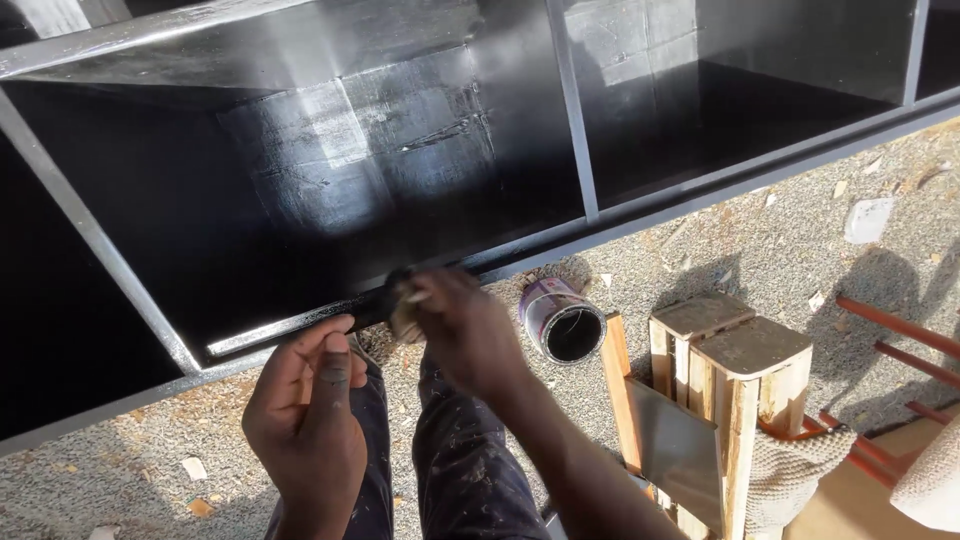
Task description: Painting a wooden shelf unit with black paint using a sponge applicator.
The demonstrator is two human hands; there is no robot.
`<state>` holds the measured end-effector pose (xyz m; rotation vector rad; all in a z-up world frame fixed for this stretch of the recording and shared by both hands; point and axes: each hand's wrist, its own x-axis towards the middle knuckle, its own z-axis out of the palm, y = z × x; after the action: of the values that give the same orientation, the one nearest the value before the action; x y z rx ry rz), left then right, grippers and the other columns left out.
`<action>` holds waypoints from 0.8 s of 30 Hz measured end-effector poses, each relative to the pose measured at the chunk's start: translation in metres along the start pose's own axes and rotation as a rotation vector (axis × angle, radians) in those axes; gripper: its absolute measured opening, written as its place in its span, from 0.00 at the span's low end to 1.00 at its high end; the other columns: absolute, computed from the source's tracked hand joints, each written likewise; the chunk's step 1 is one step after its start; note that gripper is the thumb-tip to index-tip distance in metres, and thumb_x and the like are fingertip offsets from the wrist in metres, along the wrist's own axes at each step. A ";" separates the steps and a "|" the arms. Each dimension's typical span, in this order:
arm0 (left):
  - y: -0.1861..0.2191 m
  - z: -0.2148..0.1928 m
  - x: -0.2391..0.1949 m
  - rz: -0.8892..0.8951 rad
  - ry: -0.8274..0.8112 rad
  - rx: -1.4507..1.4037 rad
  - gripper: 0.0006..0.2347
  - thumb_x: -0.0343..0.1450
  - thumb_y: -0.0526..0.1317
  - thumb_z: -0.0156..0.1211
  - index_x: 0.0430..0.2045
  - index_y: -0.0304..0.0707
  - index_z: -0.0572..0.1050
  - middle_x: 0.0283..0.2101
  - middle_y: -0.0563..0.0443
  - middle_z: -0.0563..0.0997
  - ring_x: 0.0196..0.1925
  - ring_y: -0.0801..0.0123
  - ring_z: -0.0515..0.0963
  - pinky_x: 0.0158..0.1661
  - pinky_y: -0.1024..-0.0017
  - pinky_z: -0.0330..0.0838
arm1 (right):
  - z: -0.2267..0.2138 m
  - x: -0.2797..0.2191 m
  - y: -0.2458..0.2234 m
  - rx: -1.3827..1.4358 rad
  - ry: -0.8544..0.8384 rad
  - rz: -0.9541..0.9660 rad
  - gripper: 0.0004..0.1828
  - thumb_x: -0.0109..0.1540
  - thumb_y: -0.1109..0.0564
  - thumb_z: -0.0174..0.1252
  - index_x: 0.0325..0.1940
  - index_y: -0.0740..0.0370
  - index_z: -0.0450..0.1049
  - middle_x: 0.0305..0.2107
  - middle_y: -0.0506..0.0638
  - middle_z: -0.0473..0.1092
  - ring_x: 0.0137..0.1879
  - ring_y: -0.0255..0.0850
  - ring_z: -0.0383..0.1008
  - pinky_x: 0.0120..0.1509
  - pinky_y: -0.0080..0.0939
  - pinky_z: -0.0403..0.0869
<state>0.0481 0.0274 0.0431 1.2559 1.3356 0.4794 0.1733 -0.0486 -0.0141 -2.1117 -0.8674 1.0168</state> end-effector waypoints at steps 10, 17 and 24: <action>-0.032 -0.056 0.021 -0.043 0.244 -0.137 0.06 0.77 0.35 0.57 0.43 0.33 0.80 0.25 0.52 0.77 0.28 0.74 0.76 0.33 0.79 0.72 | -0.069 0.124 0.043 -0.705 -0.419 0.641 0.21 0.65 0.48 0.49 0.53 0.63 0.77 0.50 0.66 0.74 0.57 0.64 0.73 0.56 0.59 0.72; -0.025 -0.122 0.040 -0.023 0.352 -0.198 0.06 0.77 0.33 0.55 0.42 0.32 0.79 0.23 0.52 0.76 0.27 0.76 0.74 0.44 0.78 0.72 | 0.110 0.143 -0.053 -0.400 -0.820 0.443 0.15 0.66 0.50 0.47 0.43 0.62 0.74 0.36 0.56 0.74 0.39 0.45 0.73 0.41 0.47 0.66; -0.017 -0.188 0.050 -0.065 0.429 -0.216 0.05 0.78 0.36 0.57 0.42 0.35 0.79 0.27 0.52 0.77 0.27 0.74 0.75 0.38 0.79 0.72 | 0.064 0.145 -0.054 -1.008 -0.962 0.342 0.17 0.59 0.53 0.49 0.49 0.51 0.76 0.39 0.46 0.78 0.45 0.44 0.77 0.39 0.45 0.72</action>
<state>-0.1126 0.1389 0.0504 0.9580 1.6252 0.8576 0.1753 0.1116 -0.0647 -2.5712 -1.7909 2.2050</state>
